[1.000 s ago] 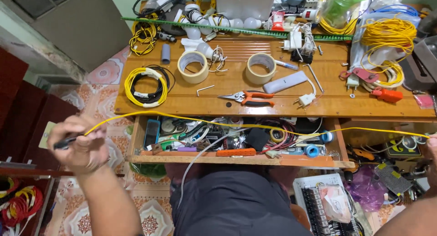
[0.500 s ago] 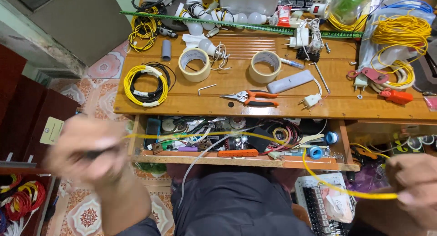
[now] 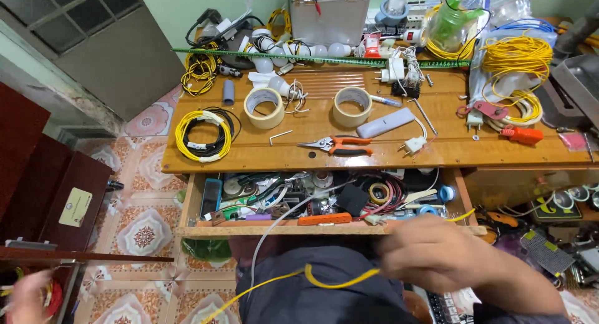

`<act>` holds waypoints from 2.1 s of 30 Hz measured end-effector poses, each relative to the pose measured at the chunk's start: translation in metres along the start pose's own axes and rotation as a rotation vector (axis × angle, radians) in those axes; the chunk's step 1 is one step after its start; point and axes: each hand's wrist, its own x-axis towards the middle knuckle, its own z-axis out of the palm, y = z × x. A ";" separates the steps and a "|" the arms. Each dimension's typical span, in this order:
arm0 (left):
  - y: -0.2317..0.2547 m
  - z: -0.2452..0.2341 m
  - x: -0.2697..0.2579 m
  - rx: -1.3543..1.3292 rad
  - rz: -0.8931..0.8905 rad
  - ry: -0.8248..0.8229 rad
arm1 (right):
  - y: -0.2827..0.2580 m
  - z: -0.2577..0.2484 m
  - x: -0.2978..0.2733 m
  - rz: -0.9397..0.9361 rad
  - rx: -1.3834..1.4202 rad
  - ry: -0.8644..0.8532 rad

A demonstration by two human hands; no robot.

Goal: Organizing and labeling yellow electrical wire bundles using adhesive tape and a marker

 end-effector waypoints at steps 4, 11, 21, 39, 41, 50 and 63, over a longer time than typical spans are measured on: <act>0.063 0.036 0.018 -0.586 0.019 -0.264 | 0.021 0.024 0.053 -0.127 0.083 -0.071; 0.192 0.212 0.055 -1.243 -0.101 -0.331 | 0.129 0.031 0.083 0.063 -0.367 0.490; 0.220 0.352 0.069 -1.044 -0.226 -0.119 | 0.254 -0.026 0.011 0.560 -0.396 0.338; 0.214 0.379 0.030 -1.011 0.170 -0.325 | 0.249 0.020 0.031 0.243 -0.562 0.363; 0.216 0.390 0.025 -1.050 0.120 -0.293 | 0.243 0.021 0.035 0.254 -0.435 0.402; 0.228 0.376 0.020 -1.647 -0.151 -0.483 | 0.261 0.029 0.022 0.368 -0.165 0.499; 0.225 0.372 0.028 -1.605 -0.330 -0.338 | 0.260 0.017 0.017 0.331 -0.248 0.707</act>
